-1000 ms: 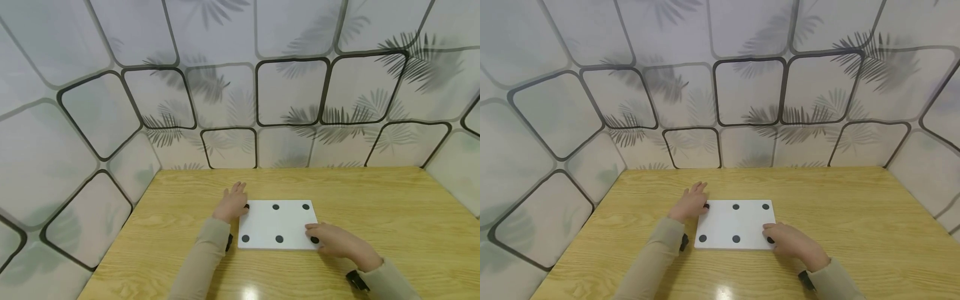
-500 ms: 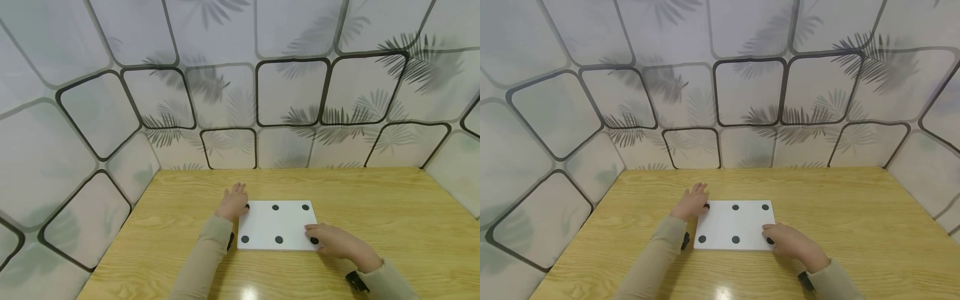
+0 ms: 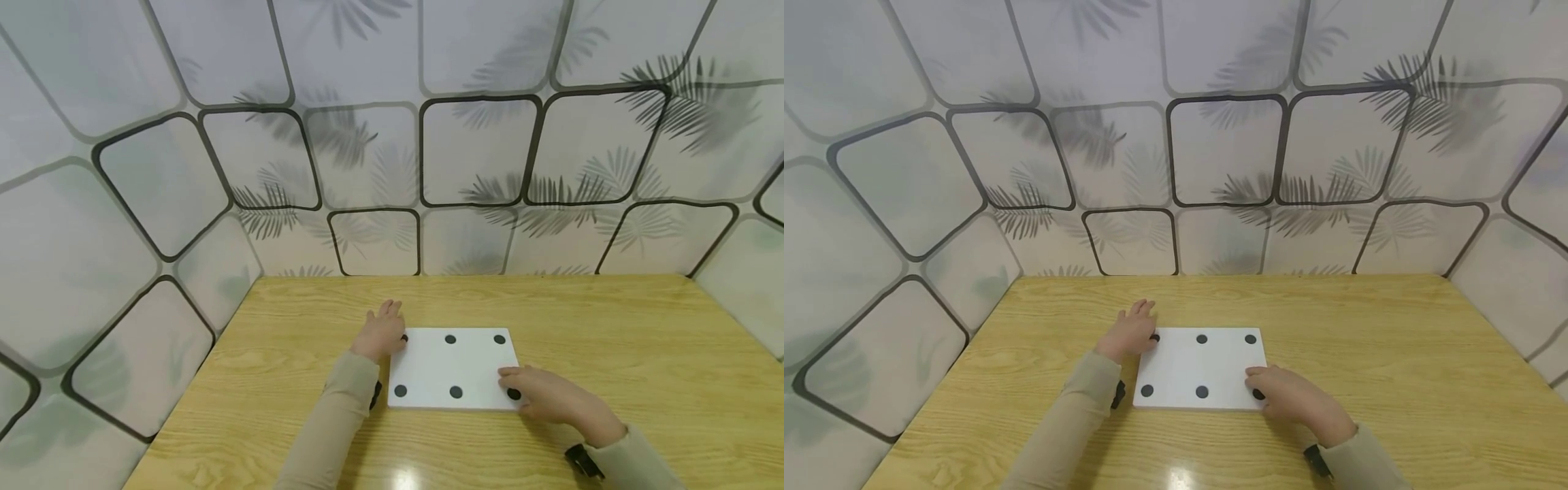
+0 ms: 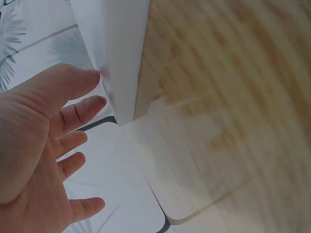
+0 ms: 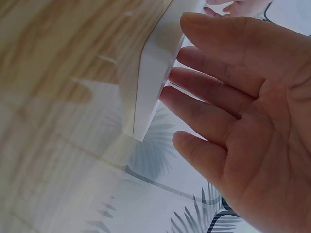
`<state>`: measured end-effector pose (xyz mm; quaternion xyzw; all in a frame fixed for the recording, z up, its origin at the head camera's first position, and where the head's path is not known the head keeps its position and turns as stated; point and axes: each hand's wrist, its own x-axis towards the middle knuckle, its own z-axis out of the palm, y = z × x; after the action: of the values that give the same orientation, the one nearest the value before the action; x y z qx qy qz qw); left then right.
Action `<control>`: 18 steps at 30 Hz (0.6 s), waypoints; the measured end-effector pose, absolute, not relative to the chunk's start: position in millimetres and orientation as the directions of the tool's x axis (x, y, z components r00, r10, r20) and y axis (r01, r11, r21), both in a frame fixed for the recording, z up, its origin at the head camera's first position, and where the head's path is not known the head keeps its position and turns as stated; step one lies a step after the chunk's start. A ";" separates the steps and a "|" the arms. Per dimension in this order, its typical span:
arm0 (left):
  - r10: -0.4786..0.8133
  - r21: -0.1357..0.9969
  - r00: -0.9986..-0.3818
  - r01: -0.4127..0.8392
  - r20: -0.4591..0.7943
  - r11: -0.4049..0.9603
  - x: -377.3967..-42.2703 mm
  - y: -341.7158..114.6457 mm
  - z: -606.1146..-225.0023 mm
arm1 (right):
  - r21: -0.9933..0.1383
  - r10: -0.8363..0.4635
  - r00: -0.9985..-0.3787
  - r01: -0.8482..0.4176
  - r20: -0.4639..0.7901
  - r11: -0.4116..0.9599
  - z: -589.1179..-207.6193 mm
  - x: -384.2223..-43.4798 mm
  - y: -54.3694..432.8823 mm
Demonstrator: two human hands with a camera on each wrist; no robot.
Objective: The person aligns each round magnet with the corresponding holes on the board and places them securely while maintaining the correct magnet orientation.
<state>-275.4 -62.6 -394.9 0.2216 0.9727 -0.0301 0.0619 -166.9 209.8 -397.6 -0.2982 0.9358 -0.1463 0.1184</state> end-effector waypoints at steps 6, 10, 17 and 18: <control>0.473 -0.022 -0.875 0.478 -0.105 0.878 -265.6 -62.8 -394.5 | -0.367 -0.583 -0.798 -0.502 -0.152 0.783 -398.5 -167.7 209.4; 0.533 -0.042 -0.844 0.535 -0.053 0.844 -249.8 -62.8 -386.7 | -0.382 -0.590 -0.794 -0.505 -0.147 0.774 -400.9 -170.0 211.1; 0.624 -0.064 -0.777 0.620 0.082 0.782 -219.0 -62.9 -368.9 | -0.366 -0.603 -0.787 -0.527 -0.130 0.767 -404.7 -173.8 213.5; 0.630 -0.061 -0.770 0.627 0.102 0.777 -215.0 -63.1 -366.6 | -0.365 -0.601 -0.788 -0.526 -0.132 0.769 -403.9 -173.7 213.2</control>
<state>-215.0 -63.1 -366.6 0.3341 0.9407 -0.0115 -0.0583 -173.7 213.2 -403.9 -0.3021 0.9325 -0.1563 0.1212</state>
